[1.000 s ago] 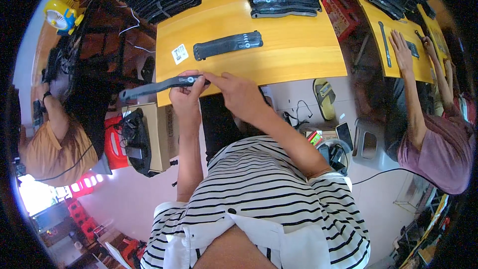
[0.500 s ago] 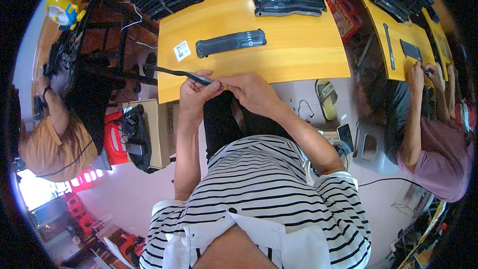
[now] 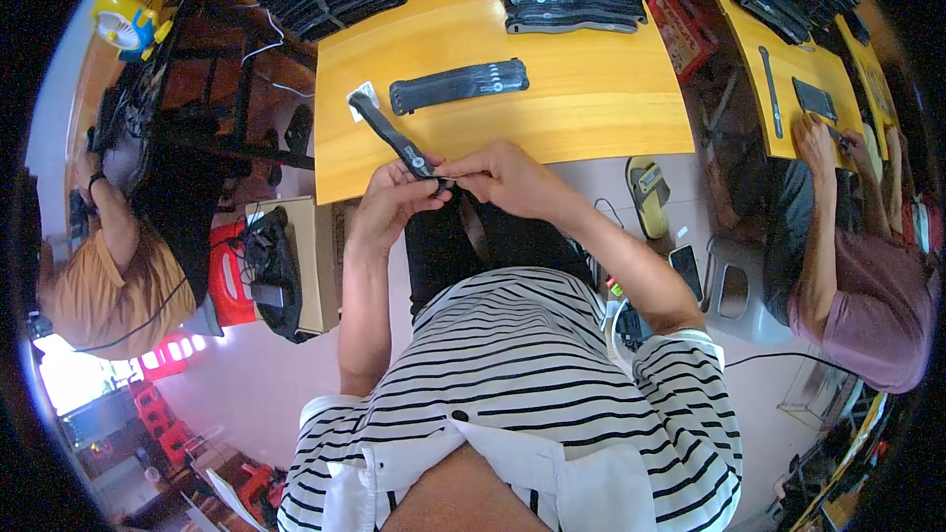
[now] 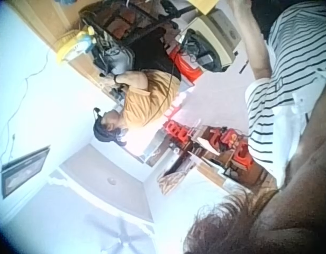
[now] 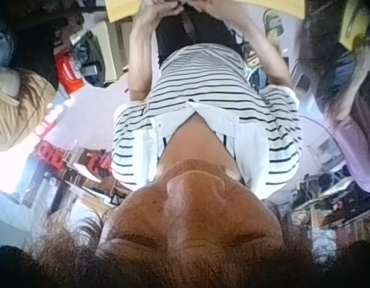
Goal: Assembling and finishing leather straps by attaching hardware components.
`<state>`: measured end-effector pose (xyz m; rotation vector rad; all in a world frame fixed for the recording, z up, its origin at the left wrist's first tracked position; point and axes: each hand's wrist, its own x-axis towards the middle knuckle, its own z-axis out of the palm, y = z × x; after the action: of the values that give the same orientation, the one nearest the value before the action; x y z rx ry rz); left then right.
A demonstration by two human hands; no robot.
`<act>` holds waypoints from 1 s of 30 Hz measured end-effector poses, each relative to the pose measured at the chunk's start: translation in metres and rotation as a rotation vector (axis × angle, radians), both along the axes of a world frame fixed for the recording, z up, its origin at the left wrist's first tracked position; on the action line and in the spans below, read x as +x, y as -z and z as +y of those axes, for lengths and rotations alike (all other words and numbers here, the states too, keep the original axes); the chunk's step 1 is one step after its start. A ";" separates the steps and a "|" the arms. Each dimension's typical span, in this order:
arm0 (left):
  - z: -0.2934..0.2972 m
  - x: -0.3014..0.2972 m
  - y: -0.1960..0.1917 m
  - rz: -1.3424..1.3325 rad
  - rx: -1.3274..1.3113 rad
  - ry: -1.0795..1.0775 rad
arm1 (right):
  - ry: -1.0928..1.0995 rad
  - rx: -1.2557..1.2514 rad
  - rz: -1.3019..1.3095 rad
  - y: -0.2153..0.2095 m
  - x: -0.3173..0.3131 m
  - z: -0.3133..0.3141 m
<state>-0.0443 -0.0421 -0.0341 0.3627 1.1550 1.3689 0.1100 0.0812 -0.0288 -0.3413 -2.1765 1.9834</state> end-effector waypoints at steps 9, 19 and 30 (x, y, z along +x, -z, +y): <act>-0.003 0.009 -0.015 0.117 0.006 0.062 | 0.212 0.271 0.149 -0.012 0.002 -0.012; -0.004 0.015 -0.013 0.118 0.023 0.114 | 0.392 0.374 0.236 -0.003 0.003 -0.029; -0.008 0.045 -0.010 0.032 0.020 0.337 | 0.767 0.458 0.210 -0.001 -0.007 0.022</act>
<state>0.0010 -0.0503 -0.0245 0.5686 1.0522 1.0829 0.1035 0.1028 -0.0278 -0.7162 -1.8794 1.0371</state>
